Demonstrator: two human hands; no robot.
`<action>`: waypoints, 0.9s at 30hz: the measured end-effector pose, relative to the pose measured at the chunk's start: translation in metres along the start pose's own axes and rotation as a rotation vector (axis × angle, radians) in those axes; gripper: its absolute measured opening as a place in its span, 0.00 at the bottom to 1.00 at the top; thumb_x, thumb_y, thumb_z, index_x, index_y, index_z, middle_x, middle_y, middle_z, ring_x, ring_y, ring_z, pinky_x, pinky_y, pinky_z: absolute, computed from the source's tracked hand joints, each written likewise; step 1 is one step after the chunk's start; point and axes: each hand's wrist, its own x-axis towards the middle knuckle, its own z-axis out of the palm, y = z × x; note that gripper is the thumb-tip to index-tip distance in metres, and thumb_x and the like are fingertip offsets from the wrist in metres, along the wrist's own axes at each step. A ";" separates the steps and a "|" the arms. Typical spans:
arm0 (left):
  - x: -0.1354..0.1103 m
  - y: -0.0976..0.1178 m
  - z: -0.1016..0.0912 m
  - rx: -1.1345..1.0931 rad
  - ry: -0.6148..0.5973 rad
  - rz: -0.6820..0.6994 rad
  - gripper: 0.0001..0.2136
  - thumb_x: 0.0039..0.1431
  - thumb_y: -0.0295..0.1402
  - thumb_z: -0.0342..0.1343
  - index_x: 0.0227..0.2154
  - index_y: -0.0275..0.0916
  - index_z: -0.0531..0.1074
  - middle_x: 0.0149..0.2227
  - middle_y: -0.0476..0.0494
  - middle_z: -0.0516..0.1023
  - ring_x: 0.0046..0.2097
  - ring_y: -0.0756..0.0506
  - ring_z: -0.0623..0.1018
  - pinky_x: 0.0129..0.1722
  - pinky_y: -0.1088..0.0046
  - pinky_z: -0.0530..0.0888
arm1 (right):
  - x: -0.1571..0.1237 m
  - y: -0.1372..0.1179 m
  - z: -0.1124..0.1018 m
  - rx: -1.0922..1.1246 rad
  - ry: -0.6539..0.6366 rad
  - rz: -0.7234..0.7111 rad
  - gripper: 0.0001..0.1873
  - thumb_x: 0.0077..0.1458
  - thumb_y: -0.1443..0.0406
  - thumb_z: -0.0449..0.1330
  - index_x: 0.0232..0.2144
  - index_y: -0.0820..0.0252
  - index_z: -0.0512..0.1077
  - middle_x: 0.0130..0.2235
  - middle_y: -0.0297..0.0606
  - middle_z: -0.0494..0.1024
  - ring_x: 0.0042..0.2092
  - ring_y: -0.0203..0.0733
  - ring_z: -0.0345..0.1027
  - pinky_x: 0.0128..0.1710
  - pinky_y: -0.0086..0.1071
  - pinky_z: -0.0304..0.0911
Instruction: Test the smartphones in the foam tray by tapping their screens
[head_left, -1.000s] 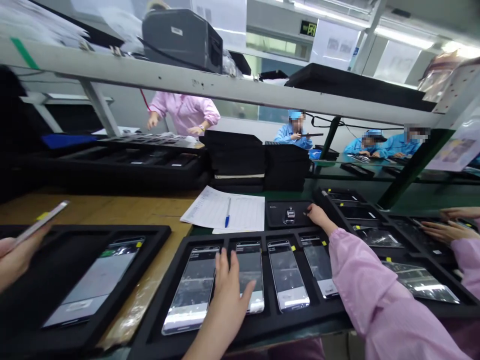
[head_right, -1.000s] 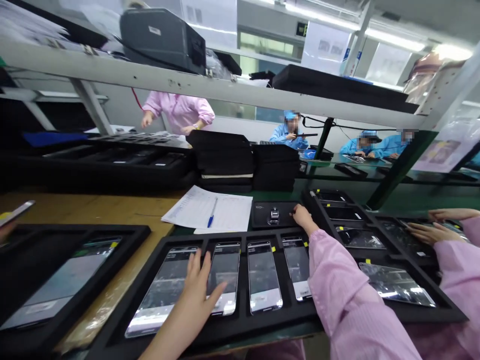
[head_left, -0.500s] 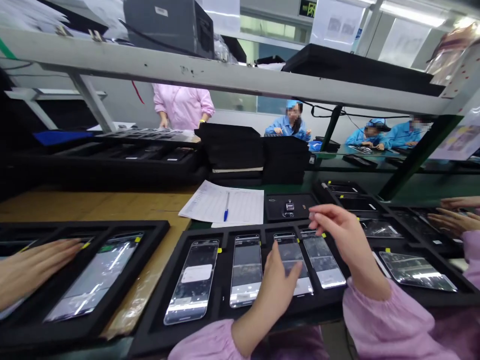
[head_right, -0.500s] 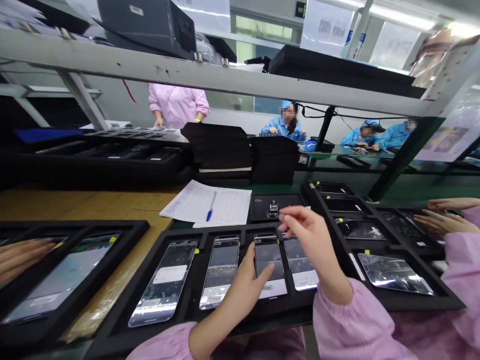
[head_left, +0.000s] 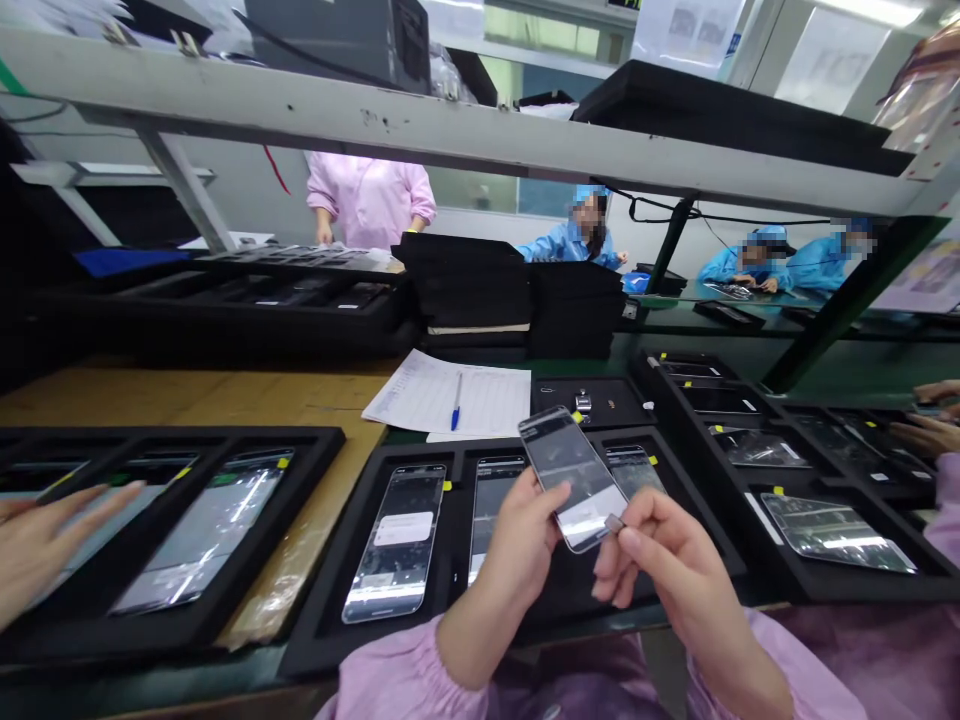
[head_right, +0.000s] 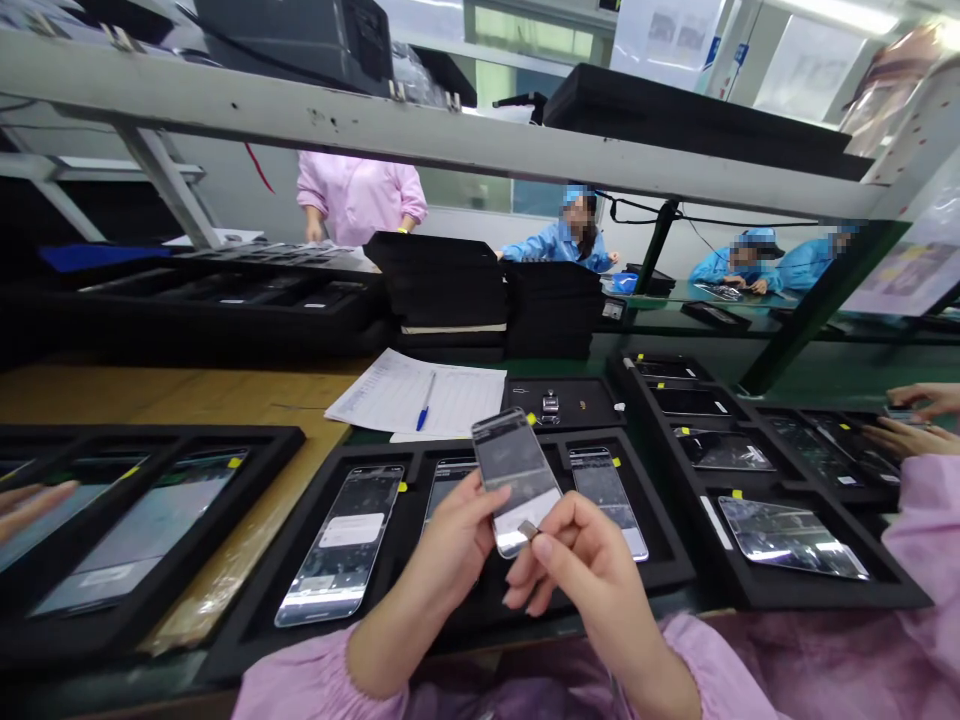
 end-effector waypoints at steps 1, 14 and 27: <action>-0.004 0.008 -0.002 -0.033 0.018 0.020 0.21 0.40 0.36 0.66 0.39 0.36 0.70 0.38 0.43 0.79 0.38 0.46 0.78 0.37 0.72 0.74 | -0.004 0.004 0.000 -0.005 0.017 -0.018 0.14 0.59 0.59 0.62 0.30 0.62 0.63 0.28 0.39 0.79 0.27 0.36 0.75 0.23 0.21 0.68; -0.028 0.021 0.007 -0.123 0.079 0.279 0.19 0.53 0.34 0.62 0.48 0.50 0.68 0.41 0.51 0.78 0.42 0.42 0.79 0.38 0.63 0.79 | -0.001 0.032 0.024 0.221 0.204 0.005 0.21 0.50 0.58 0.69 0.26 0.63 0.61 0.38 0.39 0.80 0.40 0.44 0.78 0.31 0.25 0.73; -0.040 0.004 -0.001 0.017 0.158 0.368 0.24 0.55 0.43 0.61 0.53 0.54 0.63 0.46 0.51 0.77 0.46 0.41 0.78 0.48 0.60 0.77 | 0.002 0.044 0.009 0.123 0.011 0.088 0.21 0.44 0.54 0.71 0.29 0.64 0.69 0.30 0.42 0.80 0.30 0.43 0.77 0.24 0.27 0.71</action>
